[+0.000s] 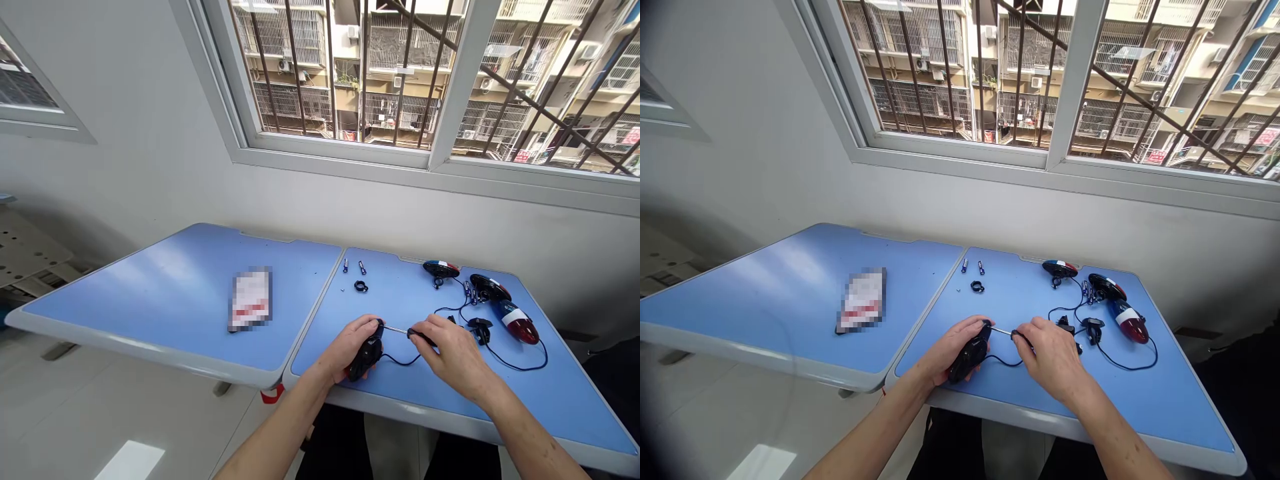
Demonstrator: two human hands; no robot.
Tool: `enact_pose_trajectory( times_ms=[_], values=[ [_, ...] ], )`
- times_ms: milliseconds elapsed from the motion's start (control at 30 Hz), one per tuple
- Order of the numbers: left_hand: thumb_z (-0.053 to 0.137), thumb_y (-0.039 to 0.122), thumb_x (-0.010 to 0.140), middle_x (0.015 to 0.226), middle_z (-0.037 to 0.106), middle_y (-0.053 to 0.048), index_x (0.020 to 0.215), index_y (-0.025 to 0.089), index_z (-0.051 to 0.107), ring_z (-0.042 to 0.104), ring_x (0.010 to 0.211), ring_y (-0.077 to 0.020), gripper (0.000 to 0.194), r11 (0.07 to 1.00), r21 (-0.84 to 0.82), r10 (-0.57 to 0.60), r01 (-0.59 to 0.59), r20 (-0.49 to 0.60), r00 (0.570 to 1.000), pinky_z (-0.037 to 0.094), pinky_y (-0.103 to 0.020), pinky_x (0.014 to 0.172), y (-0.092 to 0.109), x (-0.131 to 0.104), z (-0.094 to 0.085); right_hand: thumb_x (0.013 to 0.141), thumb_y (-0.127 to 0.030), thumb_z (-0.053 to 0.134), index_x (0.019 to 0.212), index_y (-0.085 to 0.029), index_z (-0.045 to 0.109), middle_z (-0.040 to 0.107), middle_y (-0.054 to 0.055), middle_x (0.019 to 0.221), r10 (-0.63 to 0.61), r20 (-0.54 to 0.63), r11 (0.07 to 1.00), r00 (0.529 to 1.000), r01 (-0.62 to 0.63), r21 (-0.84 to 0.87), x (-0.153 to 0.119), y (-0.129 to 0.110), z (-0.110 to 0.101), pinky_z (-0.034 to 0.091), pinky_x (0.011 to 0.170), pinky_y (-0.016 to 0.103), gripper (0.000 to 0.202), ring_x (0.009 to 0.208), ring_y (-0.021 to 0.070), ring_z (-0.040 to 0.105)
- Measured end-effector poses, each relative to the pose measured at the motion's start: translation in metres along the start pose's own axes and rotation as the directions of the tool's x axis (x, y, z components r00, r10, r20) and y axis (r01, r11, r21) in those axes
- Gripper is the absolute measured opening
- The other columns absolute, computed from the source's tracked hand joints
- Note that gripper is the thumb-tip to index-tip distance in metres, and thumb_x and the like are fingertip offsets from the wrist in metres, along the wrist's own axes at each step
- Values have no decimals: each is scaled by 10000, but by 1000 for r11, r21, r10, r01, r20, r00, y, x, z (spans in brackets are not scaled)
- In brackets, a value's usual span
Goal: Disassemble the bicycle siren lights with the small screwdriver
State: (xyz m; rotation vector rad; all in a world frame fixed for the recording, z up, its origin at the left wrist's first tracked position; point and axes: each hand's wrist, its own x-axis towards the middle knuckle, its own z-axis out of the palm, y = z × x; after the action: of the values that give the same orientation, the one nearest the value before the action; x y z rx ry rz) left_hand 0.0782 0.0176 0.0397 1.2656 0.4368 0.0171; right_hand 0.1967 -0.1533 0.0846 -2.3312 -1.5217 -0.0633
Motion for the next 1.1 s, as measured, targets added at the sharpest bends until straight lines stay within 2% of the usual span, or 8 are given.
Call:
enact_pose_trajectory(
  times_ms=[200,333,433,567,767,1100],
  values=[
    [532,556,797,715,590,-15,1100,208,479,542,439,-124,465,1000,-2,-3,3,17,1000,386,-183,305,0,1,-1,873,-251,473,1024,-254,643,592,43,875,-41,-69,993,997,48,106,-1,7,6,405,561,235,228,657,130,546],
    [531,556,799,735,596,-12,1117,217,470,552,448,-116,468,1000,-14,-6,6,40,999,400,-175,323,1,1,-3,893,-313,463,1047,-239,609,655,24,815,3,-30,984,1000,2,177,0,3,8,418,568,245,224,607,132,574],
    [527,559,801,738,597,-13,1106,218,477,546,438,-110,460,1000,-5,-8,8,37,999,392,-168,319,1,2,-3,927,-373,396,999,-213,622,670,23,718,32,4,990,999,-33,136,1,-2,4,410,579,260,286,632,161,611],
    [521,542,809,742,598,-22,1081,210,490,547,443,-116,430,1000,-10,-3,3,25,1000,388,-173,311,1,2,-3,950,-338,334,858,-225,665,663,28,715,6,9,998,1000,-7,65,2,-3,2,390,579,252,362,643,152,608],
    [516,535,804,731,605,-23,1072,200,487,553,439,-122,430,998,-63,-3,3,6,1000,405,-179,315,5,0,-1,917,-321,429,946,-219,664,642,23,765,-3,-76,997,997,8,76,0,0,7,390,570,240,258,629,137,588],
    [497,513,835,734,619,-46,1101,177,488,582,464,-143,428,970,-240,-36,46,45,998,437,-195,329,0,3,-5,916,-326,435,942,-196,670,623,30,760,5,-128,992,992,11,122,-1,3,9,395,544,239,270,585,123,556]
  ],
)
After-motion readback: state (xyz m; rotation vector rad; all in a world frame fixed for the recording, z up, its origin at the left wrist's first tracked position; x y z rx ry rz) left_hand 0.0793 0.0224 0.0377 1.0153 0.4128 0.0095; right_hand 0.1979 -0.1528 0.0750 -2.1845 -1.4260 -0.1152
